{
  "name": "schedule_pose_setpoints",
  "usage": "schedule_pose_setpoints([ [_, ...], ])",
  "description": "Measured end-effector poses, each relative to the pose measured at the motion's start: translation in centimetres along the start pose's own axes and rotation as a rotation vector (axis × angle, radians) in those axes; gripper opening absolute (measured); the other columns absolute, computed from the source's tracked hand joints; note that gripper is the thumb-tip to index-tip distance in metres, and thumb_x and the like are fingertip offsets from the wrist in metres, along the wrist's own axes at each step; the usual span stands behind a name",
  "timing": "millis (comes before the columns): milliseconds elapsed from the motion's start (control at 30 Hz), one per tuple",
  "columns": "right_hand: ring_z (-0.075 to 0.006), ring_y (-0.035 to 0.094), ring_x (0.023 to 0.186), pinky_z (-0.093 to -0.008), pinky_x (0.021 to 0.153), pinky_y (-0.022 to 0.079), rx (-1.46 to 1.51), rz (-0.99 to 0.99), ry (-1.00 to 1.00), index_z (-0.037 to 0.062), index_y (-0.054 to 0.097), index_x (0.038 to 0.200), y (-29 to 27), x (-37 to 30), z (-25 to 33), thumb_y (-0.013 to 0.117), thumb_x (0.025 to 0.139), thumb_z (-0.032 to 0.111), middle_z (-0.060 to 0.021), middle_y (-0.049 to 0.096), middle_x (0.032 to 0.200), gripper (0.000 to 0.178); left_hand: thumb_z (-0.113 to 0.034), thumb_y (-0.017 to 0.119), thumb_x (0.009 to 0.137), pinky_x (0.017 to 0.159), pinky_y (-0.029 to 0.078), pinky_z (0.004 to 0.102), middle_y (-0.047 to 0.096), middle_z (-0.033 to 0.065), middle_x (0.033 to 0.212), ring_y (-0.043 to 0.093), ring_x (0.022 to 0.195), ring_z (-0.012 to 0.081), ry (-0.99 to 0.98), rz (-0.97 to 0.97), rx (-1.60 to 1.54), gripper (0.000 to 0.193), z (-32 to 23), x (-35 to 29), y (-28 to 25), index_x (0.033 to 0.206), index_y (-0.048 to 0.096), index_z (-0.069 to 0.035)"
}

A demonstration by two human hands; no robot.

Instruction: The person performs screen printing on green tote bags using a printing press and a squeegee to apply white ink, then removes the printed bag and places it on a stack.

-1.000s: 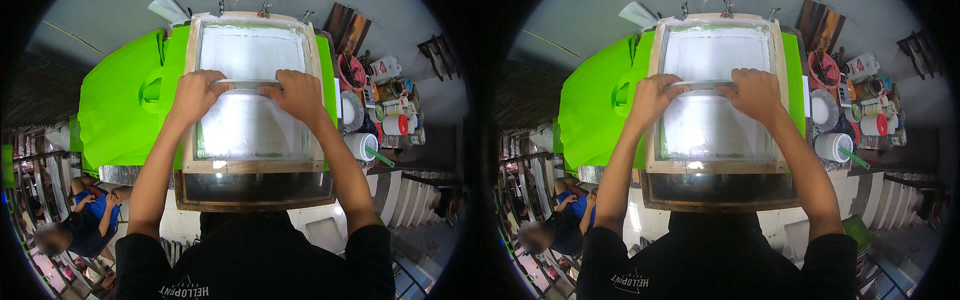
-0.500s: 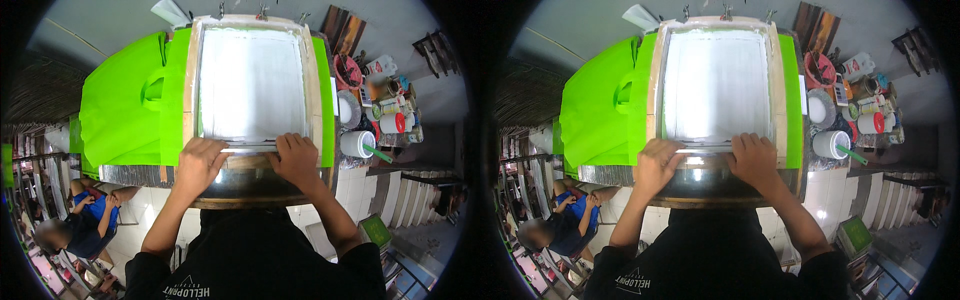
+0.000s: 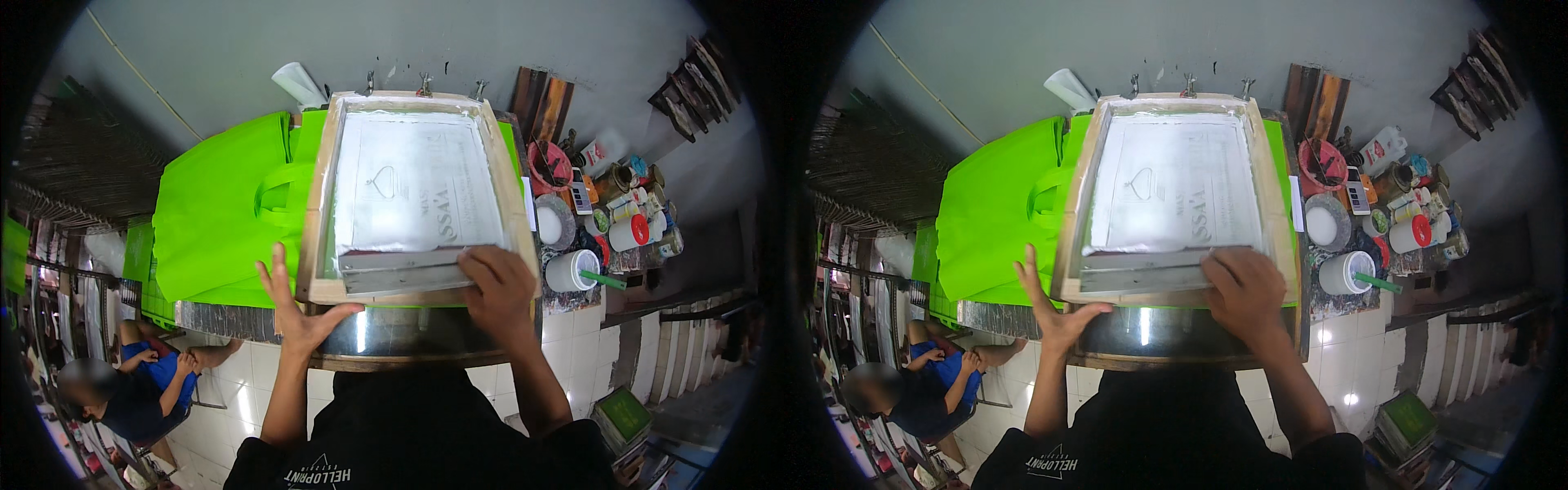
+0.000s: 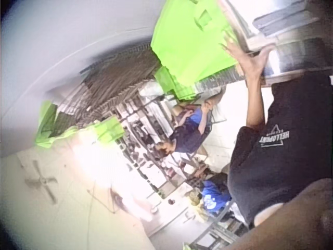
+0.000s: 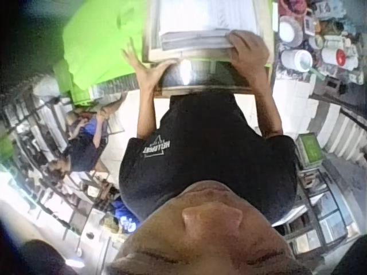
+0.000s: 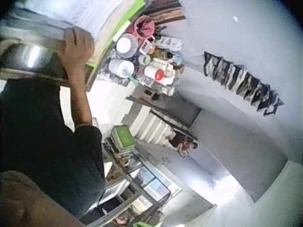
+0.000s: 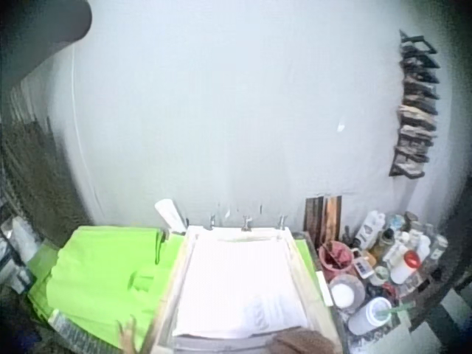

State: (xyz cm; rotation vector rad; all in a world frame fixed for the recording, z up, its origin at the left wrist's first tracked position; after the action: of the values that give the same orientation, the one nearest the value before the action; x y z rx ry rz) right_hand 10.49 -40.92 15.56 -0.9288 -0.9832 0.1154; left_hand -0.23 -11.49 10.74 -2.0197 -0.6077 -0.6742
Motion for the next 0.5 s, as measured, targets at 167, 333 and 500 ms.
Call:
schedule_pose_setpoints([
  [167,-0.0276,0.068,0.087,-0.0411,0.076,0.050,-0.162,-0.124,-0.134,0.0111,0.071,0.096,-6.0,10.4,-0.6,0.076,0.069,0.014,-0.0051,0.070,0.096,0.027,-0.055,0.088,0.072,0.122,0.017,0.0556,0.030,0.0275,0.161,0.032,0.149,0.0411,-0.023,-0.207,-0.216,0.127,-2.8,9.7,-1.8,0.161,0.013,-0.004],
  [333,-0.0326,0.066,0.074,-0.0457,0.068,0.048,-0.278,-0.177,-0.093,0.0083,0.070,0.084,-8.5,19.5,-2.4,0.074,0.085,0.031,-0.0109,0.067,0.077,0.023,-0.062,0.068,0.088,0.118,0.032,0.0426,0.047,0.0316,0.149,0.047,0.141,0.0356,-0.517,0.019,-0.133,0.097,5.2,10.1,-1.6,0.153,0.036,0.002],
  [500,-0.0327,0.071,0.079,-0.0434,0.076,0.055,-0.189,0.099,0.323,0.0019,0.077,0.102,-10.8,27.2,-0.9,0.068,0.093,0.036,-0.0193,0.075,0.090,0.037,-0.036,0.071,0.094,0.084,0.049,0.0326,0.071,0.0134,0.096,0.064,0.092,0.0204,-1.151,0.532,-0.177,0.040,13.9,3.8,0.9,0.107,0.070,0.002],
])
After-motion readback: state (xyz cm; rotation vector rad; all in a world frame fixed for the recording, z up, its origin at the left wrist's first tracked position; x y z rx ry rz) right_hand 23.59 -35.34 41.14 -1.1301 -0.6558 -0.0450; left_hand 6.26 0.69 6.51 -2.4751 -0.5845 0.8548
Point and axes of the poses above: each hand's wrist, its own x-axis towards the middle knuckle, its own y-axis out of the palm, z = x × y, the point moved 2 cm from there along x, towards the middle knuckle
